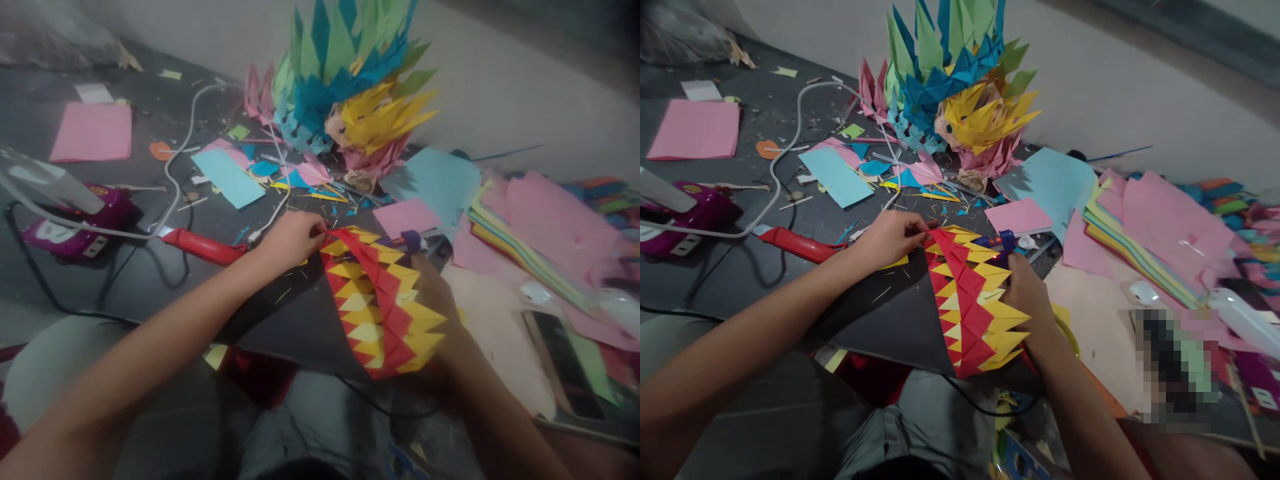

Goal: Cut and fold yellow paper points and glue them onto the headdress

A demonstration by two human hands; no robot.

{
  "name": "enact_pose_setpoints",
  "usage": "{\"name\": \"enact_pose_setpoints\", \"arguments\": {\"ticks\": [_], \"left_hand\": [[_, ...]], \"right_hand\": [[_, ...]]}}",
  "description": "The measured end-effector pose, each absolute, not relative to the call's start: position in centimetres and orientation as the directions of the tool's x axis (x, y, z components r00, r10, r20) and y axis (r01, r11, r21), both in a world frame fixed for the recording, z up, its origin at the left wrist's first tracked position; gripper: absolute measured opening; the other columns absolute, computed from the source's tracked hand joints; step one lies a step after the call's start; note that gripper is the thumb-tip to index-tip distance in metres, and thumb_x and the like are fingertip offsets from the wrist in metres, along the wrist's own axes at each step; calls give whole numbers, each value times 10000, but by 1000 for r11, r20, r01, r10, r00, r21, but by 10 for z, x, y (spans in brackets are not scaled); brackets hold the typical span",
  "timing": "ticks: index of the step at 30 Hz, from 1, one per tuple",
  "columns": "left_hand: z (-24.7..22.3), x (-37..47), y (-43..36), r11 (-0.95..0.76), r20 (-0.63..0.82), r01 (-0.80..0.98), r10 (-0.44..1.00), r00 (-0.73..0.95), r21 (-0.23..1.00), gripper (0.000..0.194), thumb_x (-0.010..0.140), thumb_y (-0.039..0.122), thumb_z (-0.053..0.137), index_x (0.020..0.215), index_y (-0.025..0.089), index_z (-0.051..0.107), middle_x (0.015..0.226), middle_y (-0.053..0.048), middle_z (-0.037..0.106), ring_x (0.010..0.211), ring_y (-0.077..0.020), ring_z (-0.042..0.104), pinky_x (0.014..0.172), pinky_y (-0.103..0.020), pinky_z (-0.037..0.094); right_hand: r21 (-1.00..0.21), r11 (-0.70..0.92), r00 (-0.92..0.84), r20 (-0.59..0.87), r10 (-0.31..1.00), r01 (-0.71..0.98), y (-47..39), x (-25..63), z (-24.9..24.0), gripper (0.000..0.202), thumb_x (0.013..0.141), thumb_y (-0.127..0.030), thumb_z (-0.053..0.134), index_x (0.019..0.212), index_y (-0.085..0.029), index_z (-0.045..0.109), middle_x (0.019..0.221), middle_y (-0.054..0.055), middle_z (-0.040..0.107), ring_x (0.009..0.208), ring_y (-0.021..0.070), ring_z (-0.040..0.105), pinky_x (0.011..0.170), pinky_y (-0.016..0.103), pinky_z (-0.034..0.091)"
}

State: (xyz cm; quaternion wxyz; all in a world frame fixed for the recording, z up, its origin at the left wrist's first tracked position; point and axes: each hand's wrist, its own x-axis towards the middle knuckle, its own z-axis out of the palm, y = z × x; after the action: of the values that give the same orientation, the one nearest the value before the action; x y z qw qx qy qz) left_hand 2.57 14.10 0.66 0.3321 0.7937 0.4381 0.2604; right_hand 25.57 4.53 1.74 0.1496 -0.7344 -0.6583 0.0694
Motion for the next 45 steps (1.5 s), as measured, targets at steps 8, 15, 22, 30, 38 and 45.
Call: {"name": "enact_pose_setpoints", "arguments": {"ticks": [8,15,22,30,38,45], "left_hand": [[2,25,142,-428,169,506,861,479,749,102,742,151,546,716,154,645,635,-20,645,564,-123,551,549,-233,372],[1,23,143,-411,142,497,859,492,764,133,749,171,526,753,148,657,644,-28,663,574,-122,573,553,-221,383],[2,23,144,-331,75,475,874,479,815,136,738,201,512,750,152,638,686,-30,669,618,-134,590,561,-221,405],[1,22,142,-232,31,407,896,443,883,129,708,235,497,717,156,598,652,-12,653,580,-125,576,516,-202,392],[1,23,141,-212,31,385,905,425,898,165,707,292,520,719,152,607,643,-14,649,567,-127,577,488,-191,385],[4,23,140,-233,44,374,892,449,897,125,720,245,512,715,157,601,655,-8,654,568,-119,577,505,-193,392]], "right_hand": [[-102,-101,118,182,976,990,39,267,23,249,748,-334,463,952,-191,458,989,128,566,910,270,557,704,338,432],[-145,-381,406,236,883,913,22,307,52,439,678,-593,545,850,-198,460,711,29,490,632,191,472,578,310,365],[-138,-548,561,78,824,825,-5,381,41,498,745,-515,475,1041,-116,500,827,116,577,675,220,530,614,326,388],[-134,-470,487,172,856,873,-15,384,28,383,779,-409,475,971,-103,601,975,175,610,825,259,570,730,370,430],[-170,154,-131,140,982,973,6,289,26,254,887,-297,444,932,-169,659,925,73,672,859,186,617,764,293,481],[-154,216,-214,32,976,964,12,280,14,198,874,-241,475,886,-167,658,899,62,660,833,190,613,750,316,501]]}}
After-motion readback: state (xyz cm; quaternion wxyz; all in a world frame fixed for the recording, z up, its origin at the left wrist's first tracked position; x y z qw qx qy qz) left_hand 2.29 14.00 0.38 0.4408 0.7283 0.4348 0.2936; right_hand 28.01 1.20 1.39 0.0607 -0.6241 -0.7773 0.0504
